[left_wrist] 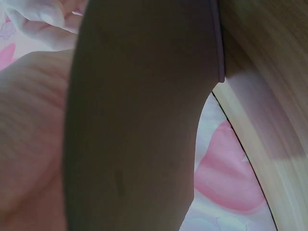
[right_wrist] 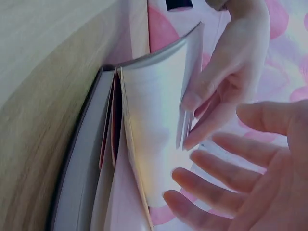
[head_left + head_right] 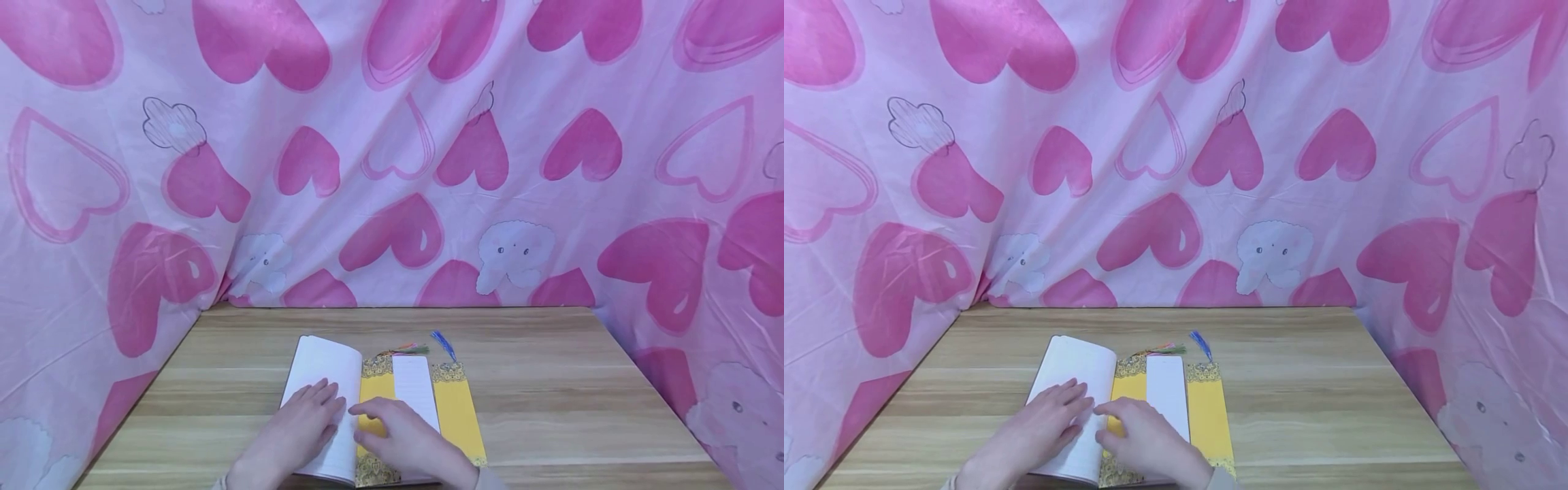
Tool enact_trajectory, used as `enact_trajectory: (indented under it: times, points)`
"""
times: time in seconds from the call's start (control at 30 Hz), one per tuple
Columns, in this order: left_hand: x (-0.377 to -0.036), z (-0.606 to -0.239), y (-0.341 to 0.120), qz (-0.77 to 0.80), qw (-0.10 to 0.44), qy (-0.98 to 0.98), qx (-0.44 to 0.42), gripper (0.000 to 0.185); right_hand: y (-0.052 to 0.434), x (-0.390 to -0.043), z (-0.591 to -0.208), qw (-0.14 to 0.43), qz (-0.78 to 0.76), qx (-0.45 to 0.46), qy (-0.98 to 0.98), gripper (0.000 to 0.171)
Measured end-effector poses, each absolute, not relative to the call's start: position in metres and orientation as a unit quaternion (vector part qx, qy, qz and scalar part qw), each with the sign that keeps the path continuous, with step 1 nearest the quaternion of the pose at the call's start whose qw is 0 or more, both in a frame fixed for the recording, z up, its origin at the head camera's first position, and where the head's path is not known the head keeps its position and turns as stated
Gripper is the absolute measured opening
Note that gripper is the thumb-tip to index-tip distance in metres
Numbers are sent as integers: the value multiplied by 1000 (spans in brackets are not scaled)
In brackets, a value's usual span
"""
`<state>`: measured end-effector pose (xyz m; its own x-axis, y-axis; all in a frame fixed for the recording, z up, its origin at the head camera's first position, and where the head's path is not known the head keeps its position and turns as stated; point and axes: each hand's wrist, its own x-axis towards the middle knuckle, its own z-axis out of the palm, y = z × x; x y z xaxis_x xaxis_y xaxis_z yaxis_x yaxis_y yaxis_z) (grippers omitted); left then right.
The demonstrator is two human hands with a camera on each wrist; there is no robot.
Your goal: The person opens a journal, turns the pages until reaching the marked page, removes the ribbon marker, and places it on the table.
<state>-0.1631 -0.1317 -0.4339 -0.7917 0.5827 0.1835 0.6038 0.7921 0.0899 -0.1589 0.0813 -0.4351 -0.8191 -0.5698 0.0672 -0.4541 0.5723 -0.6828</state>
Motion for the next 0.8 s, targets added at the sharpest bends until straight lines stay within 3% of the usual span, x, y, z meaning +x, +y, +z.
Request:
enact_trajectory:
  times: [0.23,0.53,0.8]
  points:
    - [-163,-434,-132,-63,72,-947,-308,31,85,-170,-442,12,-425,-248,870,30]
    - [-162,-434,-133,-66,77,-946,-307,30,86,-180,-454,-39,-526,-135,839,43]
    - [-161,-433,-133,-68,64,-950,-297,29,84,-184,-459,2,-585,-20,811,64]
